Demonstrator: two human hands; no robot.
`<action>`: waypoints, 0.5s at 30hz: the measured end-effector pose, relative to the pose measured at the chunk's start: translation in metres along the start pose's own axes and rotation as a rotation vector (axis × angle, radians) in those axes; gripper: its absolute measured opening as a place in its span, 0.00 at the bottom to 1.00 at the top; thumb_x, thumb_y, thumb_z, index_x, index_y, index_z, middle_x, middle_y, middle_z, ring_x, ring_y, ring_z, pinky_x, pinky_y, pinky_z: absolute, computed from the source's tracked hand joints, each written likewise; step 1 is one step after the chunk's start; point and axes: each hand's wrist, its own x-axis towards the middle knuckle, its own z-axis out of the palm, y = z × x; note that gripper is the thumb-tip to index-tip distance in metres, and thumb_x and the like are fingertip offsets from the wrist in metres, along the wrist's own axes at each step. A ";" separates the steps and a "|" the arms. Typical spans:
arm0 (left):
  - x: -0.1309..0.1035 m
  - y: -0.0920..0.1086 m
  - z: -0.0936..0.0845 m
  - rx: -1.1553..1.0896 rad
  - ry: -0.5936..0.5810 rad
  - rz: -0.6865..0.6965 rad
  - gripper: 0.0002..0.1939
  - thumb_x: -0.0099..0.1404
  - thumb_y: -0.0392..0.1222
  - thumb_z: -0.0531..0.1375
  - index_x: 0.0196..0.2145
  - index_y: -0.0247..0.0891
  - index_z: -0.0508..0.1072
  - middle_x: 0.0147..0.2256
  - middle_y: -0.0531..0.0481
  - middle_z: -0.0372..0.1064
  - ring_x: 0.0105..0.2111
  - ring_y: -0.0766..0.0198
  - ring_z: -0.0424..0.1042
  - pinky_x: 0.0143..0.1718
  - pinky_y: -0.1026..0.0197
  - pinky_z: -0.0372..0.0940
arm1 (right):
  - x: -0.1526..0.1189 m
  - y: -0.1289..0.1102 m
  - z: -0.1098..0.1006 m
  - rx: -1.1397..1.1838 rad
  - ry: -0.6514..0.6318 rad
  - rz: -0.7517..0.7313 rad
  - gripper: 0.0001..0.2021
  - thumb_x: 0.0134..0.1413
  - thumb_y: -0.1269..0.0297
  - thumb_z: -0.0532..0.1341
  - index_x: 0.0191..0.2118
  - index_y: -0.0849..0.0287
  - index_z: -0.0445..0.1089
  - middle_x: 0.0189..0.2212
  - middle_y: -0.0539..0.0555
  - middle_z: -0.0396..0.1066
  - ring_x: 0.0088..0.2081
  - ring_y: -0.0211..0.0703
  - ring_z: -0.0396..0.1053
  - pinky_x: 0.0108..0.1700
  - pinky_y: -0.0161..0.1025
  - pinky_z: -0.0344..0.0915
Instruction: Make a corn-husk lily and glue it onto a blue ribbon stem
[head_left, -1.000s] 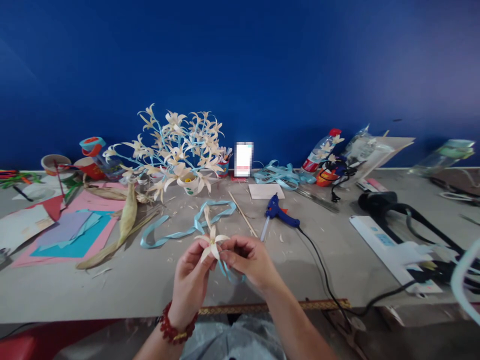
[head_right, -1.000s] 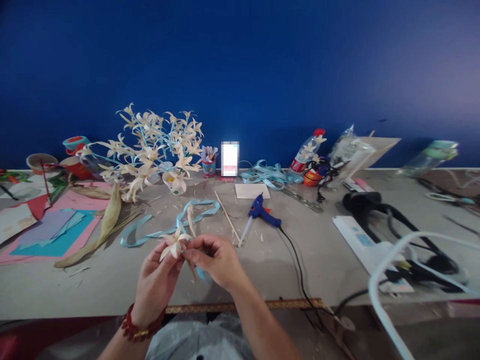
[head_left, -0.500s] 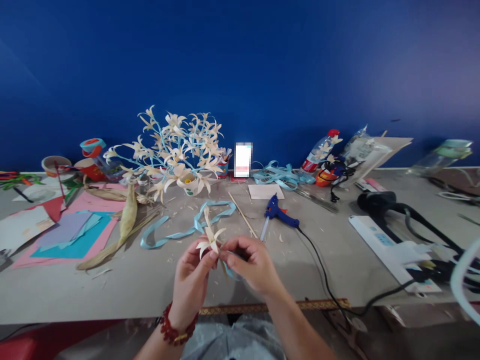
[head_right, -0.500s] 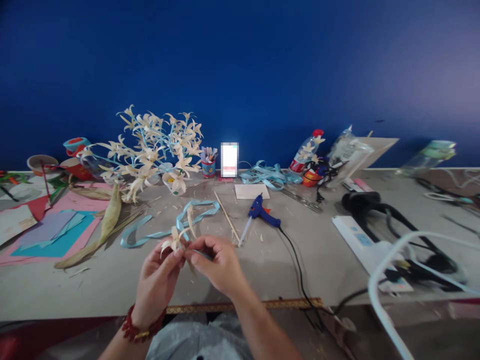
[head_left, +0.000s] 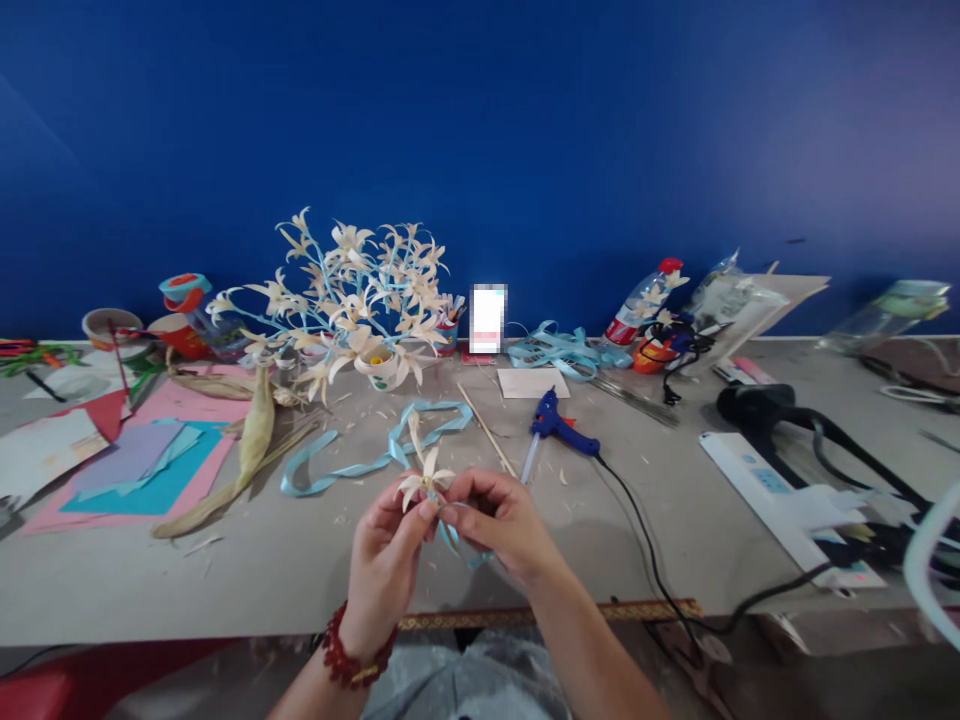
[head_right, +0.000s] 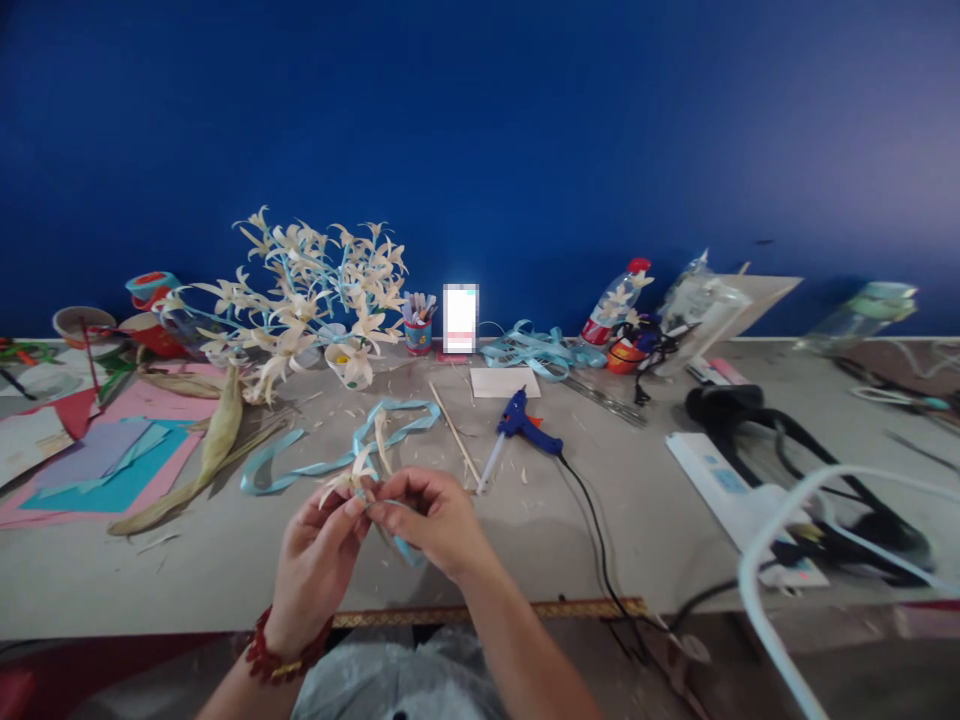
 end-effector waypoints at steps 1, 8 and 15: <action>0.000 0.000 0.002 -0.035 -0.005 -0.031 0.07 0.54 0.39 0.70 0.27 0.36 0.76 0.26 0.54 0.68 0.22 0.74 0.61 0.24 0.73 0.61 | 0.000 0.001 0.001 0.000 0.005 -0.010 0.16 0.42 0.57 0.72 0.25 0.60 0.68 0.16 0.44 0.62 0.16 0.27 0.47 0.18 0.29 0.43; -0.003 -0.001 0.008 -0.124 0.027 -0.085 0.11 0.49 0.37 0.73 0.30 0.37 0.77 0.30 0.52 0.72 0.29 0.70 0.69 0.32 0.71 0.66 | -0.006 0.003 0.003 -0.341 0.164 -0.284 0.07 0.48 0.63 0.66 0.27 0.59 0.70 0.23 0.50 0.70 0.26 0.37 0.65 0.29 0.33 0.61; -0.003 0.002 0.005 -0.082 0.010 -0.076 0.07 0.53 0.37 0.70 0.27 0.37 0.75 0.26 0.54 0.69 0.23 0.73 0.64 0.26 0.72 0.62 | -0.006 -0.002 0.001 -0.243 0.076 -0.152 0.11 0.50 0.58 0.67 0.27 0.60 0.71 0.21 0.49 0.69 0.23 0.35 0.62 0.25 0.32 0.57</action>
